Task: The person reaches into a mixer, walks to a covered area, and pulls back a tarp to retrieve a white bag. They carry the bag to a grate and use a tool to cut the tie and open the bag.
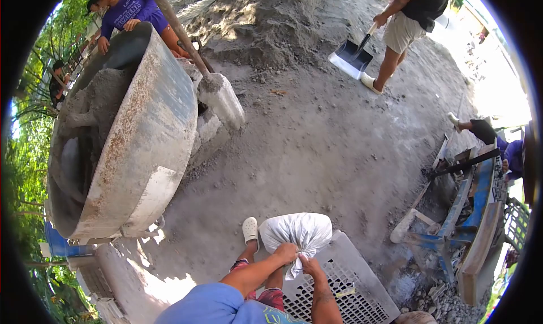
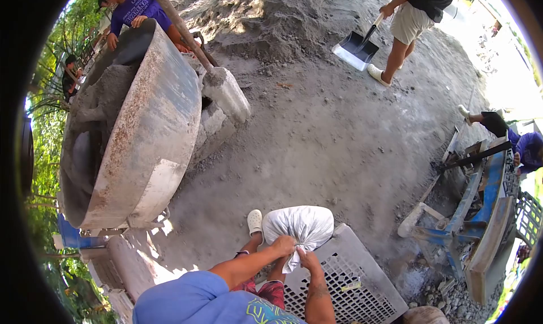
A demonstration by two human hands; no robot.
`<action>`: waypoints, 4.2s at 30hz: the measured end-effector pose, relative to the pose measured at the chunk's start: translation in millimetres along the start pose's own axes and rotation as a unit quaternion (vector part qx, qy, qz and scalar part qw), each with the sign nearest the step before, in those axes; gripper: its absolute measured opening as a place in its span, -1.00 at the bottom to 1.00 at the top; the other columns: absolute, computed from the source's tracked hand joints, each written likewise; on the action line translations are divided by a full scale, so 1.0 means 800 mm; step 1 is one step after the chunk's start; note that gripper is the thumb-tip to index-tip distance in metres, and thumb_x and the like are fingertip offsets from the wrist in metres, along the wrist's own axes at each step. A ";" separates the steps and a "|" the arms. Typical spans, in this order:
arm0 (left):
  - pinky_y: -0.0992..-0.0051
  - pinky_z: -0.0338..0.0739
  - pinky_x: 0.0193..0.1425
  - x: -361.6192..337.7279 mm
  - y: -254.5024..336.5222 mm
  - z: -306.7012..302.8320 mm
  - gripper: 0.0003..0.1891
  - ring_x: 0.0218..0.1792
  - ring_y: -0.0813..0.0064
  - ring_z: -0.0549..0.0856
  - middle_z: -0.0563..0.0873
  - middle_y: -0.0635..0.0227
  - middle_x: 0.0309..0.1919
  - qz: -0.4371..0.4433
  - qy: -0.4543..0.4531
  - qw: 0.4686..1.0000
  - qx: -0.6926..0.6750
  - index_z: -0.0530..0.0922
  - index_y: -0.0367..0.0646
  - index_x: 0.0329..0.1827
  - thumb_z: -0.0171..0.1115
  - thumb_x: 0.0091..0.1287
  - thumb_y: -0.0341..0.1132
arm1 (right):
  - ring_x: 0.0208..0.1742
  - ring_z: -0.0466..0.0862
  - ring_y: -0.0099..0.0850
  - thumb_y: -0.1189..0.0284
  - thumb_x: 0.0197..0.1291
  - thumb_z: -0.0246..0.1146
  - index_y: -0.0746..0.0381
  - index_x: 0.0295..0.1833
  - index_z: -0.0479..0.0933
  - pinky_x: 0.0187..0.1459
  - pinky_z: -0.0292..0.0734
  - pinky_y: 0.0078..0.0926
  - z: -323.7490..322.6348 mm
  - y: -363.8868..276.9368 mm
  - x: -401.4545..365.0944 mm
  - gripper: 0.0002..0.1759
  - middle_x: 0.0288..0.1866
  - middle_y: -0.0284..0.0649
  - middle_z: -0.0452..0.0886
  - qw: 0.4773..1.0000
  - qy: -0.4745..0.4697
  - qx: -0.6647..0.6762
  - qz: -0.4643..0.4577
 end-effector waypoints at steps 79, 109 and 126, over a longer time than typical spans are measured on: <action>0.39 0.46 -0.31 -0.068 -0.008 0.023 -0.83 -0.40 0.26 0.61 0.61 0.26 -0.47 -0.184 0.325 0.876 -0.305 0.64 -0.06 -0.36 0.20 0.03 -0.23 | 0.16 0.38 -0.20 -0.19 0.05 0.02 0.56 0.15 0.21 0.11 0.24 -0.46 -0.044 -0.055 -0.016 -0.05 0.07 0.14 0.41 0.974 -0.117 0.104 0.161; 0.26 0.30 -0.28 -0.040 -0.010 -0.038 -0.89 -0.37 0.31 0.56 0.54 0.30 -0.51 0.051 0.241 0.966 -0.072 0.48 -0.13 -0.53 0.15 -0.06 -0.30 | -0.20 0.42 -0.57 0.11 0.23 0.01 0.29 -0.03 0.44 -0.12 0.32 -0.59 -0.030 -0.036 -0.010 -0.54 -0.25 -0.33 0.54 0.980 -0.079 0.178 0.036; 0.48 0.46 -0.41 -0.005 0.018 -0.050 -0.88 -0.28 0.46 0.53 0.53 0.40 -0.42 0.257 0.099 0.941 0.196 0.50 -0.11 -0.50 0.12 -0.01 -0.27 | -0.29 0.53 -0.28 0.00 0.08 0.14 0.34 -0.08 0.42 -0.22 0.40 -0.36 -0.037 -0.040 -0.014 -0.42 -0.33 0.02 0.57 0.992 -0.055 0.051 0.101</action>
Point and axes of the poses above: each hand's wrist, its own x-axis towards the middle knuckle, its own z-axis out of the palm, y = z × x, the point moved 4 cm from there along x, towards the middle knuckle
